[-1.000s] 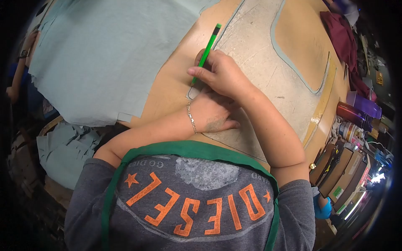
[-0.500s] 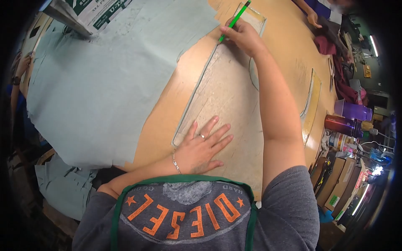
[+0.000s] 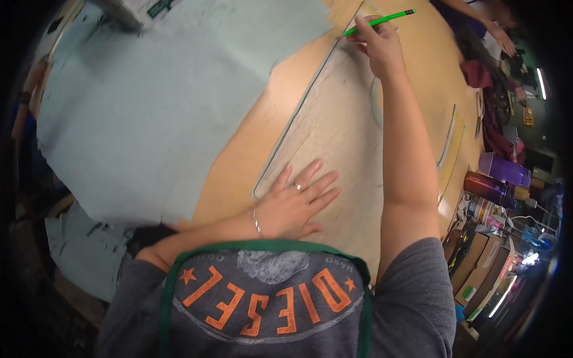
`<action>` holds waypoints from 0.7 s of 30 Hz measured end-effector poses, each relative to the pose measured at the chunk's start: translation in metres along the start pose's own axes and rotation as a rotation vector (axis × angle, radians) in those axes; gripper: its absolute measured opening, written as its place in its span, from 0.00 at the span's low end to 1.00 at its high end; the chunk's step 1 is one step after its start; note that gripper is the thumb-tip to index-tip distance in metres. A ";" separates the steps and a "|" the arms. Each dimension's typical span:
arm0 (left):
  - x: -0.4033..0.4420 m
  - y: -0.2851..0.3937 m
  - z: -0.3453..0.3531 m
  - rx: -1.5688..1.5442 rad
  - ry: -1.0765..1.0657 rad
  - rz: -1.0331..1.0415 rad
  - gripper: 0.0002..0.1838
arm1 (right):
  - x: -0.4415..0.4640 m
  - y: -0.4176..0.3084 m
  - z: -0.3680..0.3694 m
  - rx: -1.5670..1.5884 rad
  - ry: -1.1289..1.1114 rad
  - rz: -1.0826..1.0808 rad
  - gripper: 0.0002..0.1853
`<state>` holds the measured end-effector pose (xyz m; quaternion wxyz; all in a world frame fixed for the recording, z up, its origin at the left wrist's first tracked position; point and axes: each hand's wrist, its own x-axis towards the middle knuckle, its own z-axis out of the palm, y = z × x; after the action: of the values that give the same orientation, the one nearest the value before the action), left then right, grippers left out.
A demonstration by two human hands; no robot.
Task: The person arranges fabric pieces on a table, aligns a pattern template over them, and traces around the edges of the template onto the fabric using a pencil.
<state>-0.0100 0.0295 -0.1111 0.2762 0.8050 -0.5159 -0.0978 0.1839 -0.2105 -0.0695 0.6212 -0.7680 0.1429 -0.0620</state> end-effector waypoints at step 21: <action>0.000 0.000 -0.002 -0.009 -0.004 -0.039 0.31 | -0.194 -0.006 0.093 -0.326 -0.507 0.161 0.12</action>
<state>-0.0091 0.0305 -0.1093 0.2769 0.8133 -0.5004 -0.1071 0.0261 -0.0644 -0.0679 0.5084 -0.8349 0.0519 0.2045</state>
